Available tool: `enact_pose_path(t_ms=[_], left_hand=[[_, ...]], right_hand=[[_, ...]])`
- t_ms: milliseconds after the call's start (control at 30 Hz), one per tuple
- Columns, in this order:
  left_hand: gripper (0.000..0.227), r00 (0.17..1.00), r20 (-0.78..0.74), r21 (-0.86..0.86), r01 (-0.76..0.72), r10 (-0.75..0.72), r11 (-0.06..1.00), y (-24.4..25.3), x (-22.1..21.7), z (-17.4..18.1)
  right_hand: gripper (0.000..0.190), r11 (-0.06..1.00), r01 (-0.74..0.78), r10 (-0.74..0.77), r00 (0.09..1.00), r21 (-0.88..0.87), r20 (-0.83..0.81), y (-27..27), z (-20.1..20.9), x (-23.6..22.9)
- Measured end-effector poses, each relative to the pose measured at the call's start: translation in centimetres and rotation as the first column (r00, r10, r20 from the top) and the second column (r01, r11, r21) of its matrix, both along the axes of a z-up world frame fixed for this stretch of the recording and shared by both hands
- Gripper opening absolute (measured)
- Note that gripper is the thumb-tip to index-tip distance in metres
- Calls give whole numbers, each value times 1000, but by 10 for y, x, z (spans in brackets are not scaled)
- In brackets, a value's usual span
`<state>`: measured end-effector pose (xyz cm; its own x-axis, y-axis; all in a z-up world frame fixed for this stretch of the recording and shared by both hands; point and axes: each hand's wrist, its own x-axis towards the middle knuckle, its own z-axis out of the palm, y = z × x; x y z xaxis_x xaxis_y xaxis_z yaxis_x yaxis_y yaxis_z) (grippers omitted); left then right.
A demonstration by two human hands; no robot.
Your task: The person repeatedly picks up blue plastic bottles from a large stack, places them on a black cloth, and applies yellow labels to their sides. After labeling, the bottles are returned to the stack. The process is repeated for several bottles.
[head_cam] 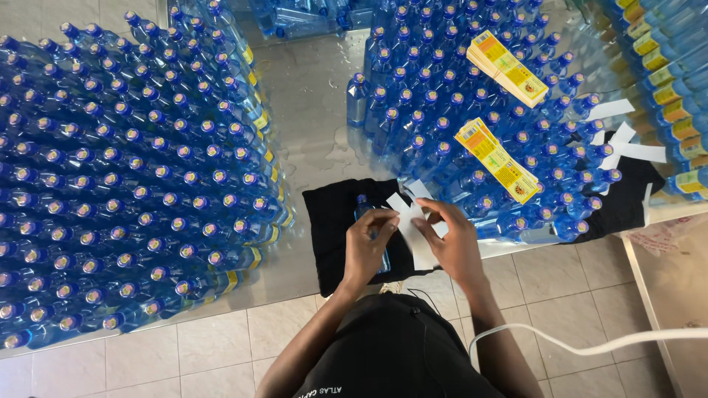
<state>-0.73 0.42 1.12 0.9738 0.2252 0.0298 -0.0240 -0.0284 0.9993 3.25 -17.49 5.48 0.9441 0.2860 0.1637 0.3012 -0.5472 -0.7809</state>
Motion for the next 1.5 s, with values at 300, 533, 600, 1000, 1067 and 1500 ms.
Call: enact_pose_path(t_ms=[300,533,600,1000,1067,1500], left_hand=[[17,999,-42,-377,1,-18,926,-3,-1,-1],[14,999,37,-306,-19,32,952,-1,0,5],[18,997,63,-320,-13,35,947,-1,1,1],[16,988,94,-162,-107,123,981,-2,-2,-11],[18,977,82,-122,-186,197,975,7,-2,-5],[24,954,2,-242,-292,301,925,20,5,-14]], right_hand=[[34,999,34,-25,863,-8,505,27,-22,-12],[26,983,-57,37,993,176,117,28,-14,-16],[26,974,-49,43,999,220,30,30,-12,-18],[16,851,375,-274,915,368,-297,20,-46,-20],[16,737,473,-306,871,483,-385,19,-48,-17],[26,937,318,-234,879,146,-414,-17,-21,-27]])
